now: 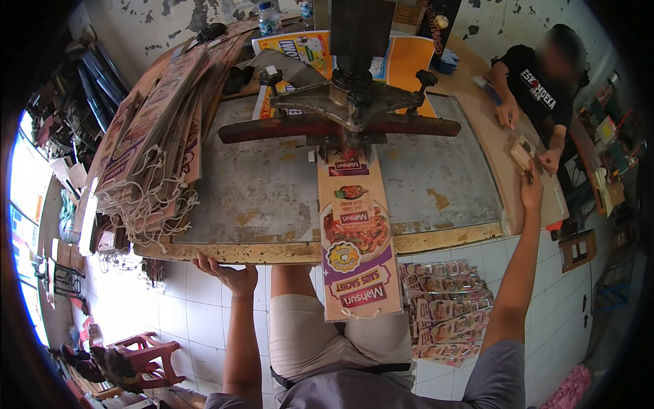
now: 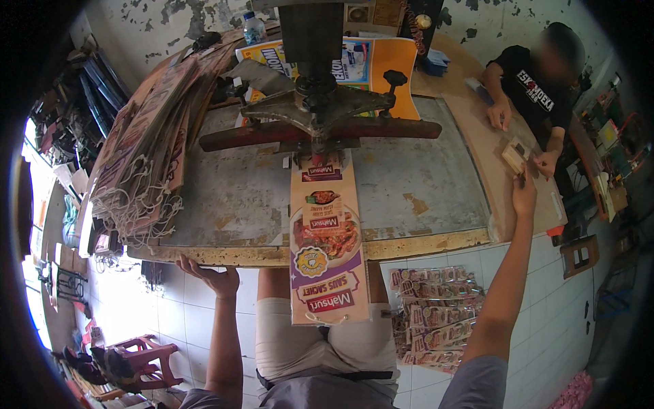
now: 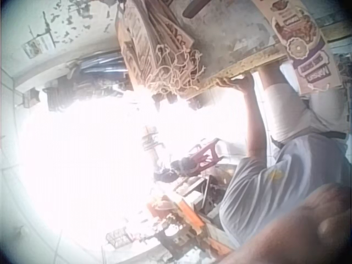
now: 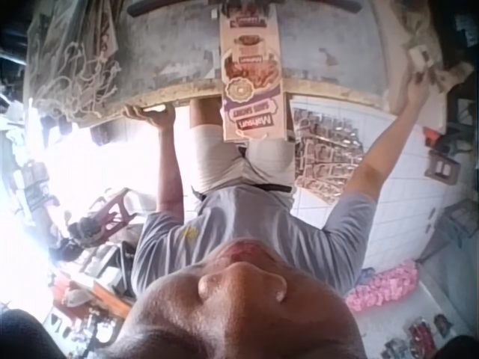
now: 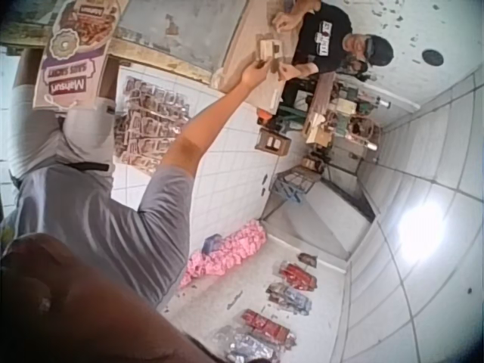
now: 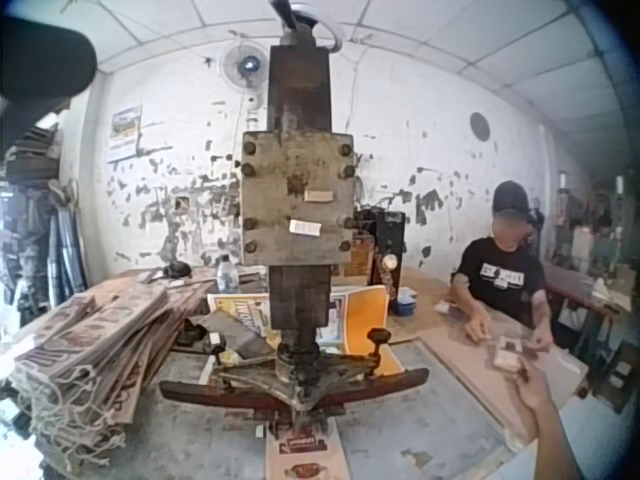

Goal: The person stamps flat sacks using a hand-held wooden block and a manual press machine. The person positions each sack on a workspace, applies a stamp with the block, pulls down a machine lever to press it, and then moves the sack into a stack.

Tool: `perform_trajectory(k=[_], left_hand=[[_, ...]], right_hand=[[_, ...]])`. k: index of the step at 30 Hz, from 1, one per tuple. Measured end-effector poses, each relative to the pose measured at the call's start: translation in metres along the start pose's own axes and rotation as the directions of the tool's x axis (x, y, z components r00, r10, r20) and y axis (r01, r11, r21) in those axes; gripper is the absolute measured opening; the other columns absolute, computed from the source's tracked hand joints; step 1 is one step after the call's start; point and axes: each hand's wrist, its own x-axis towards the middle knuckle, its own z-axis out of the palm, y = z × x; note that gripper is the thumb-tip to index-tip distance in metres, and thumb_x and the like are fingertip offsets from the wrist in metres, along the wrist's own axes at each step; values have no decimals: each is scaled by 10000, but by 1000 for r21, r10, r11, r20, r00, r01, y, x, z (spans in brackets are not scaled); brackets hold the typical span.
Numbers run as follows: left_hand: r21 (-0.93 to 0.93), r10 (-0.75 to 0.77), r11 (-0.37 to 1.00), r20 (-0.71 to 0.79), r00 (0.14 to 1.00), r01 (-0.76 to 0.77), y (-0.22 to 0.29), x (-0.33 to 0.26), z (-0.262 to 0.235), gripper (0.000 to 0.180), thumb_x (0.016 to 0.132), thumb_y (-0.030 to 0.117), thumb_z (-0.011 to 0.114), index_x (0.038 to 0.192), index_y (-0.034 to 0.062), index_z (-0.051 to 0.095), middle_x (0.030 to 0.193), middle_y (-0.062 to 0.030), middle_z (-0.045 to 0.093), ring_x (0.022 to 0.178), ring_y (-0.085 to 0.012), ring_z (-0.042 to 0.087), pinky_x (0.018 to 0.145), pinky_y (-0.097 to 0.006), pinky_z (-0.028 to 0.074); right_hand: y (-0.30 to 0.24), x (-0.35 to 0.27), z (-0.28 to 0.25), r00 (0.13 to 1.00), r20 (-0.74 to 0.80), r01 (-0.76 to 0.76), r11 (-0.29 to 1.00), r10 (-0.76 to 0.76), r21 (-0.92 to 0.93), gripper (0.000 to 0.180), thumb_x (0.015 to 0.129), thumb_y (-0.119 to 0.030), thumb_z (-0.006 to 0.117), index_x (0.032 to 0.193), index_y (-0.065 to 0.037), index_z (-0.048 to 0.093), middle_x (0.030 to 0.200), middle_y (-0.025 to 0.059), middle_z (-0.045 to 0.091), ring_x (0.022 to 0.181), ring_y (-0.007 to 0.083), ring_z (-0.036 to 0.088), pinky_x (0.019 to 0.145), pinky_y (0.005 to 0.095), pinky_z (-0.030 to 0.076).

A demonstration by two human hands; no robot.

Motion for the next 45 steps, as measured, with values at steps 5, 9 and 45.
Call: perform_trajectory(k=[5,9,45], left_hand=[[-15,-6,1000,5,1000,6,2,0,0,1055,994,477,736,1741,119,84,1758,-310,195,1625,-578,142,1290,-766,89],[-8,-15,1000,7,1000,15,1,-2,1,1048,1003,483,724,1743,116,78,1760,-314,189,1628,-586,125,1284,-772,102],[-32,-85,996,106,991,89,8,1,-22,891,1042,412,680,1699,21,222,1736,-320,282,1629,-600,157,1278,-760,178]], right_hand=[[8,3,2,1000,2,6,999,-5,-46,615,1115,-280,626,1699,-226,443,1598,204,597,1455,401,592,1193,483,481],[11,6,5,1000,7,-18,997,19,-79,640,1116,-259,626,1717,-240,405,1615,205,584,1450,423,591,1181,474,482],[-65,-118,-16,981,85,175,984,-172,-41,505,1174,-347,466,1524,-15,613,1599,214,585,1495,411,528,1247,489,390]])
